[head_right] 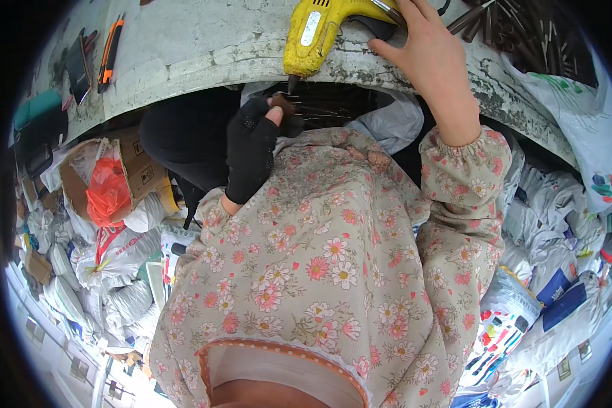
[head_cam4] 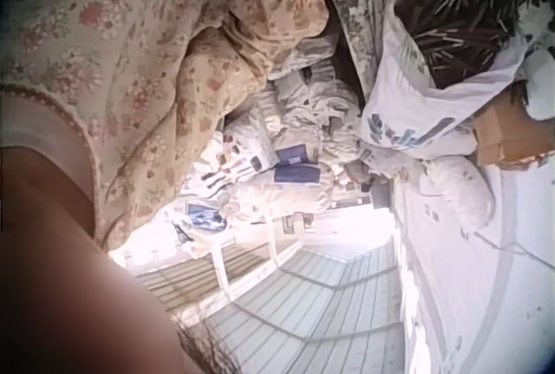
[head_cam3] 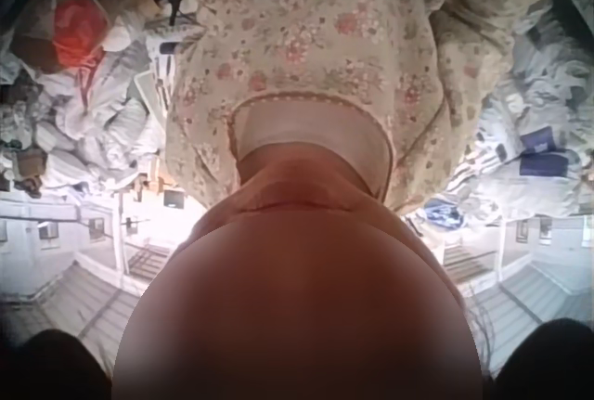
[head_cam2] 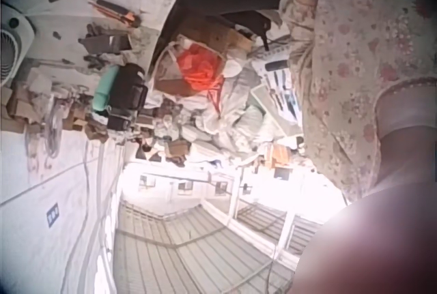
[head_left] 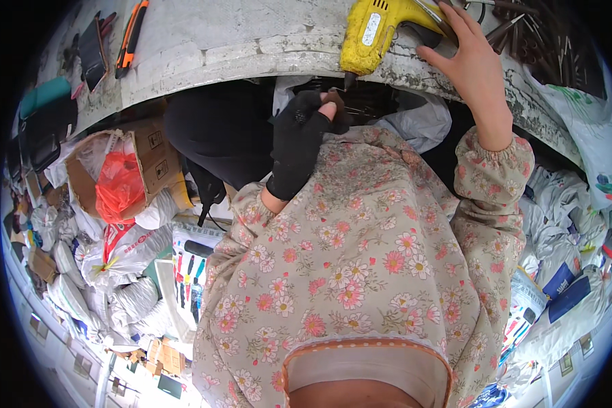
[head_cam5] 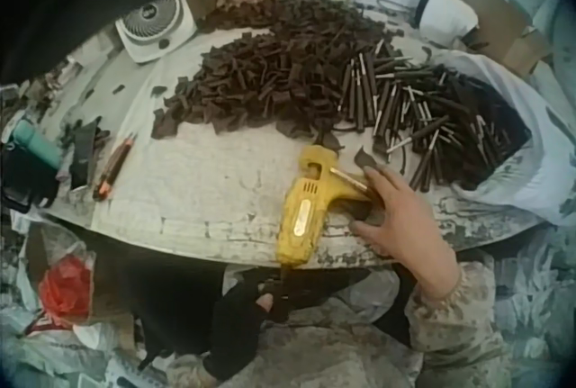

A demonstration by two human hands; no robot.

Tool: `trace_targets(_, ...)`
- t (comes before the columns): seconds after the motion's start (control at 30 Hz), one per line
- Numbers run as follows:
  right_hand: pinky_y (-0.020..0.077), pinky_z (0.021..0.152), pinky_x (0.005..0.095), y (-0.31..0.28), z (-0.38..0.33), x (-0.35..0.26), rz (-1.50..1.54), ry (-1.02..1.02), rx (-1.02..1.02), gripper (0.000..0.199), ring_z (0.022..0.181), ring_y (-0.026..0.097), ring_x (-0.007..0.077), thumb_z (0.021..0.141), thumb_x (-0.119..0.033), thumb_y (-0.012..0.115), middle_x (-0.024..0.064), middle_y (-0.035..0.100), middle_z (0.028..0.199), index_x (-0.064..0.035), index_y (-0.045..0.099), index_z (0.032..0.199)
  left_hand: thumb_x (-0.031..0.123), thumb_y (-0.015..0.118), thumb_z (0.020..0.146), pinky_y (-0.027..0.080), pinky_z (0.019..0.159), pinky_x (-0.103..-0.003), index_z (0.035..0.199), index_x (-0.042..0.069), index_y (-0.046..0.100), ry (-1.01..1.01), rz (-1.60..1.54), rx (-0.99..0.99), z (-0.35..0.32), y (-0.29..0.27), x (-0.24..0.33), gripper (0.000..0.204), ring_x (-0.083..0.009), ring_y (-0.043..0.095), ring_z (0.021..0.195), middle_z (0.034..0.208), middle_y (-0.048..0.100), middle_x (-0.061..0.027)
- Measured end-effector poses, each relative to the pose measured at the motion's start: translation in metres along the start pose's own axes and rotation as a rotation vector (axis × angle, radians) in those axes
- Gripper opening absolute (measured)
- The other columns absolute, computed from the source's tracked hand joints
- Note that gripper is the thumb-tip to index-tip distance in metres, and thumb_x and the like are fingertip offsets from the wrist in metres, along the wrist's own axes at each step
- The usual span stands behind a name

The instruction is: Apply hot glue to small plastic components and assemble them.

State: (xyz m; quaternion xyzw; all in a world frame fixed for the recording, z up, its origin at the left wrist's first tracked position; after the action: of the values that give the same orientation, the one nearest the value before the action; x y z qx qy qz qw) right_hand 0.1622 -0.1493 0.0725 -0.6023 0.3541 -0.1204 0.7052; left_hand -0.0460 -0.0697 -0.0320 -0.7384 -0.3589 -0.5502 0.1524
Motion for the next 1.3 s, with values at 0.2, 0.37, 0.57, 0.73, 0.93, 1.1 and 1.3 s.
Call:
trace_targets(0.2,0.0425,0.09,0.0384,0.004,0.001,0.011,0.024,0.051,-0.013,0.069,0.11,0.049,0.035,0.066,-0.021,0.073,0.0181,0.042,0.129,-0.0004,0.044,0.125,0.018,0.053,0.089,0.048,0.065,-0.025,0.092,-0.001,0.06,0.049,0.072,0.104,0.022,-0.041,-0.003,0.02,-0.0137,0.06,0.071,0.079,0.062,-0.0074)
trace_targets(0.37,0.0423,0.091,0.0385,0.004,0.0,0.011,-0.012,0.042,0.001,0.069,0.11,0.049,0.0349,0.066,-0.022,0.072,0.0186,0.043,0.129,-0.0011,0.044,0.125,0.016,0.053,0.09,0.042,0.064,-0.023,0.085,0.0,0.059,-0.067,-0.102,0.155,0.01,-0.046,-0.031,0.018,-0.0085,0.054,0.071,0.078,0.057,-0.0007)
trace_targets(0.57,0.0423,0.091,0.0382,0.001,-0.001,0.003,-0.03,0.03,0.02,0.069,0.111,0.049,0.0348,0.066,-0.021,0.072,0.0187,0.043,0.129,-0.0011,0.044,0.125,0.018,0.051,0.091,0.044,0.068,-0.023,0.098,-0.001,0.057,-0.093,0.006,-0.029,-0.012,-0.01,-0.033,0.021,-0.0098,0.056,0.073,0.081,0.058,-0.0039)
trace_targets(0.73,0.0421,0.091,0.0381,0.003,0.001,0.008,0.023,0.002,0.029,0.068,0.112,0.048,0.0346,0.066,-0.021,0.072,0.0188,0.042,0.129,-0.001,0.044,0.125,0.007,0.057,0.086,0.049,0.067,-0.024,0.102,-0.004,0.055,-0.097,-0.11,0.011,-0.003,0.002,-0.011,0.02,-0.0116,0.058,0.072,0.09,0.061,-0.0097)
trace_targets(0.93,0.0414,0.092,0.038,0.004,0.001,0.011,-0.007,0.003,0.012,0.068,0.112,0.047,0.0348,0.066,-0.021,0.072,0.0187,0.042,0.13,-0.0012,0.044,0.125,0.011,0.052,0.088,0.046,0.07,-0.022,0.104,-0.005,0.057,-0.12,-0.087,-0.021,-0.006,0.006,-0.017,0.023,-0.0089,0.057,0.078,0.088,0.063,-0.0067)
trace_targets(1.1,0.0409,0.092,0.0377,0.005,0.001,0.011,0.007,-0.013,0.036,0.067,0.112,0.047,0.0348,0.066,-0.019,0.073,0.0182,0.044,0.128,-0.0028,0.045,0.125,0.007,0.057,0.086,0.05,0.061,-0.024,0.098,-0.004,0.056,-0.097,-0.125,-0.046,-0.001,0.009,-0.011,0.017,-0.0112,0.06,0.07,0.085,0.06,-0.0062)
trace_targets(1.3,0.0422,0.09,0.0366,0.0,0.004,0.01,0.047,0.003,-0.017,0.061,0.108,0.05,0.0336,0.066,-0.013,0.073,0.016,0.049,0.122,-0.0039,0.049,0.122,0.007,0.057,0.086,0.049,0.058,-0.023,0.098,-0.004,0.056,-0.042,-0.057,-0.026,-0.001,0.011,-0.001,0.017,-0.0119,0.06,0.064,0.08,0.061,-0.007)
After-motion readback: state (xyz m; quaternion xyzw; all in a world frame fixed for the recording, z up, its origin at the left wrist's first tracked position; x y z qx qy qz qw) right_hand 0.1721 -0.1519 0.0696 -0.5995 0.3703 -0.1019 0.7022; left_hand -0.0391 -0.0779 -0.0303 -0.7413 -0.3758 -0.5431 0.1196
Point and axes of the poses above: each hand's wrist, its own z-axis towards the middle knuckle, its own y-axis out of the palm, x = y × z, the point moved 10 cm from there along z, towards the middle knuckle
